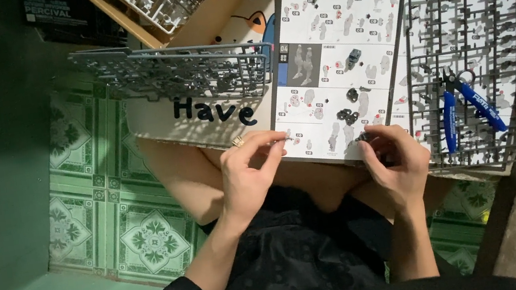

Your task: The person assembles a plastic model kit by first scrubbing a toy part with a brush, then cutting a toy part from a sprue with pliers, and finally aligning and attaching multiple toy parts together by hand.

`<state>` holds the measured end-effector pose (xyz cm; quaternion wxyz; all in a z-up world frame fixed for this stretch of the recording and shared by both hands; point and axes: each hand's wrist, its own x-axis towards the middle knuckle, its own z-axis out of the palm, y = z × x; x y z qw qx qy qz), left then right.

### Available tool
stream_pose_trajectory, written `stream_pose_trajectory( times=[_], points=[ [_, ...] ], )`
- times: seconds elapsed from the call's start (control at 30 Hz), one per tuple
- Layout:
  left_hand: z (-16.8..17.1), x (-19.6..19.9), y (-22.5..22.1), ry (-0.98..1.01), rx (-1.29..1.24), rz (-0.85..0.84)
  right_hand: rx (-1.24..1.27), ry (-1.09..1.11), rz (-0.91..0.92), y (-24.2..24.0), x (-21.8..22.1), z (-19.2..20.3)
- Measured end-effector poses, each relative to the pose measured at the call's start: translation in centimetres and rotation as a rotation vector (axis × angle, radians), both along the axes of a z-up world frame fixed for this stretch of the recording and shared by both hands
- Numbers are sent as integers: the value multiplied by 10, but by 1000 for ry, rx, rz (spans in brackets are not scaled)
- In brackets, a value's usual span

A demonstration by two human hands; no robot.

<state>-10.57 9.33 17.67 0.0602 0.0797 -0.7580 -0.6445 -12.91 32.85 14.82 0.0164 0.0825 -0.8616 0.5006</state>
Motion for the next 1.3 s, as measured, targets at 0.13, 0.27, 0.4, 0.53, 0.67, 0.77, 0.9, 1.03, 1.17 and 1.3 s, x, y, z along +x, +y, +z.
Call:
stream_pose_trajectory(
  times=[0.13,0.27,0.4,0.53,0.67,0.77,0.9,1.03,1.17,1.3],
  points=[
    [-2,-3,-2,-61,-39,0,-3,-14,-6,0,1,1],
    [-5,-4,-1,-111,99,-19,-25,-15,11,1,-1,1],
    [-5,-1,1,-5,92,-31,0,0,-13,0,1,0],
    [-8,2,-2,244,-213,-33,-9,0,-20,0,1,-1],
    [-3,5,-3,387,-363,-57,13,39,18,2,-1,-1],
    [1,5,-4,418,-347,-78,-9,-2,-1,1,0,-1],
    [2,3,-6,449,-342,-100,-2,16,4,2,0,-3],
    [0,1,-2,344,-341,-34,16,32,15,4,-1,-5],
    [-4,-3,-4,173,-268,13,14,31,31,3,-2,-4],
    [-12,-5,-4,142,-268,73,16,20,16,1,-1,-1]
  ],
)
